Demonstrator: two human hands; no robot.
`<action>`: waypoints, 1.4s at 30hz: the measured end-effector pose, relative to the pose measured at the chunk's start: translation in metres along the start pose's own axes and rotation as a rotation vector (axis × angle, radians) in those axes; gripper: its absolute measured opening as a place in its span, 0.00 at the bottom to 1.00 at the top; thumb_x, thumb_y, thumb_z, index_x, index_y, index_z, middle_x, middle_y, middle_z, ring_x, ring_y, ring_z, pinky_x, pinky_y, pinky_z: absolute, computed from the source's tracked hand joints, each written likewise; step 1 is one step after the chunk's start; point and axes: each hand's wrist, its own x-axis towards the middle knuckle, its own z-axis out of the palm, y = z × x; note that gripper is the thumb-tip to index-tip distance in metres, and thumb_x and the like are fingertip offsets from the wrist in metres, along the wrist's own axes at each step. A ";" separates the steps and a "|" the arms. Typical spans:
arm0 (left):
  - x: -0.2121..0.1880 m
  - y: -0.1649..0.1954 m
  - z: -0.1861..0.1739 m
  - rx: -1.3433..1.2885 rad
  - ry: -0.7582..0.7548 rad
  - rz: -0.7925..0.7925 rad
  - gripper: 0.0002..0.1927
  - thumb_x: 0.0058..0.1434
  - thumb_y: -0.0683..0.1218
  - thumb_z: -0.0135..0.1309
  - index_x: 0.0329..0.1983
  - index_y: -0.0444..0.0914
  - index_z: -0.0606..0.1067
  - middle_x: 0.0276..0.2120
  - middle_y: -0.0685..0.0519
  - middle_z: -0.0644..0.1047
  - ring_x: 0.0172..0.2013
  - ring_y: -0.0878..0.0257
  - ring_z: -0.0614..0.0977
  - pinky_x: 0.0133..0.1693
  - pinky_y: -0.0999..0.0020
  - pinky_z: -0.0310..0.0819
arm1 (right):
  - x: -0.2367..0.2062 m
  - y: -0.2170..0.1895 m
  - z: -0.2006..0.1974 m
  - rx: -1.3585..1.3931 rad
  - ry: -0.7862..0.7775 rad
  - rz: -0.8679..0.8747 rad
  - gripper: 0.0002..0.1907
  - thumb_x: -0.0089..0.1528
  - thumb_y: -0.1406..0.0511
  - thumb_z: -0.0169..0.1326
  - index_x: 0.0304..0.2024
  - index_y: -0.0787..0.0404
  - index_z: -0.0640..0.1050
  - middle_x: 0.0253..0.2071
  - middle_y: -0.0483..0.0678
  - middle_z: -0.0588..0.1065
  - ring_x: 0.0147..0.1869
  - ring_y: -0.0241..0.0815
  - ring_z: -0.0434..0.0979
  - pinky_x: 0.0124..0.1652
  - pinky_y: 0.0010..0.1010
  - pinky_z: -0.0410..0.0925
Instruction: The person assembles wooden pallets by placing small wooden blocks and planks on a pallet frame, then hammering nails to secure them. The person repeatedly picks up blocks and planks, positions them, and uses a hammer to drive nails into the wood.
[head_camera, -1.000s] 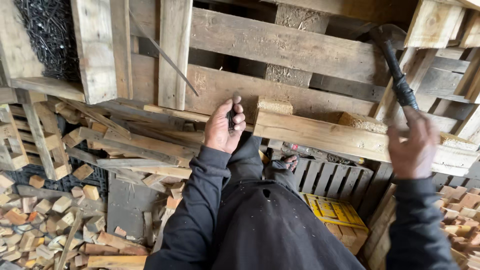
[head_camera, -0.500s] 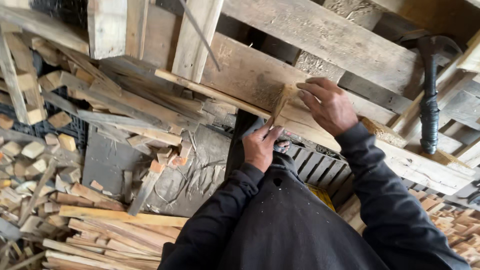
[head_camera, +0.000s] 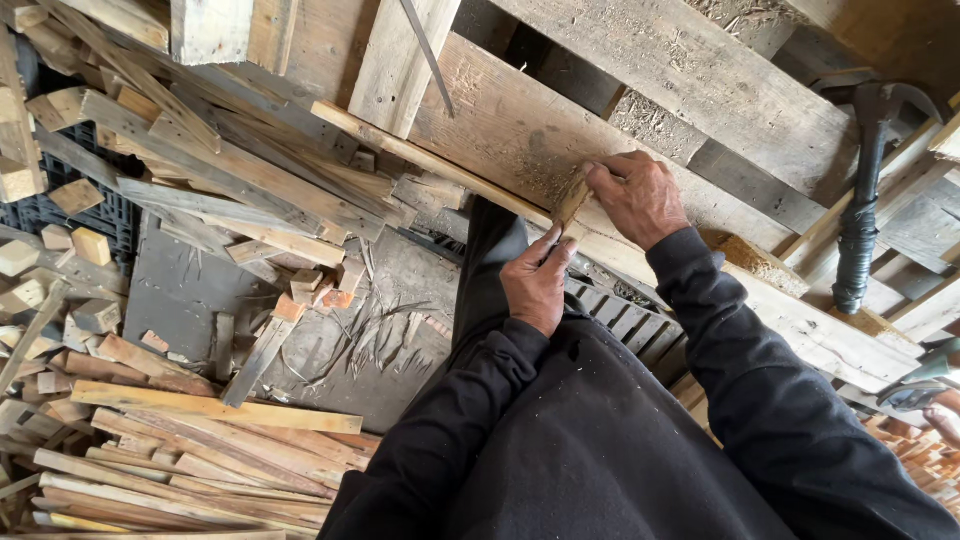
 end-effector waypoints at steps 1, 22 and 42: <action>0.001 0.000 0.000 -0.001 -0.011 0.008 0.19 0.64 0.39 0.62 0.58 0.29 0.78 0.39 0.56 0.81 0.34 0.74 0.75 0.34 0.77 0.72 | 0.000 0.002 0.002 0.005 0.019 -0.045 0.22 0.69 0.52 0.49 0.49 0.60 0.84 0.46 0.57 0.79 0.51 0.55 0.76 0.49 0.45 0.70; 0.048 0.064 -0.053 0.051 -0.109 -0.273 0.12 0.69 0.48 0.55 0.42 0.33 0.78 0.25 0.55 0.75 0.20 0.71 0.68 0.19 0.73 0.60 | -0.053 0.071 -0.060 -0.259 0.325 -0.024 0.17 0.75 0.60 0.51 0.63 0.59 0.77 0.57 0.54 0.78 0.35 0.49 0.74 0.33 0.41 0.70; -0.021 0.050 -0.063 -0.763 -0.654 -0.130 0.11 0.72 0.41 0.53 0.51 0.30 0.79 0.45 0.42 0.82 0.45 0.55 0.84 0.49 0.60 0.82 | -0.158 0.245 -0.158 -0.618 0.394 0.231 0.19 0.60 0.59 0.62 0.35 0.74 0.81 0.29 0.68 0.77 0.34 0.62 0.79 0.39 0.50 0.73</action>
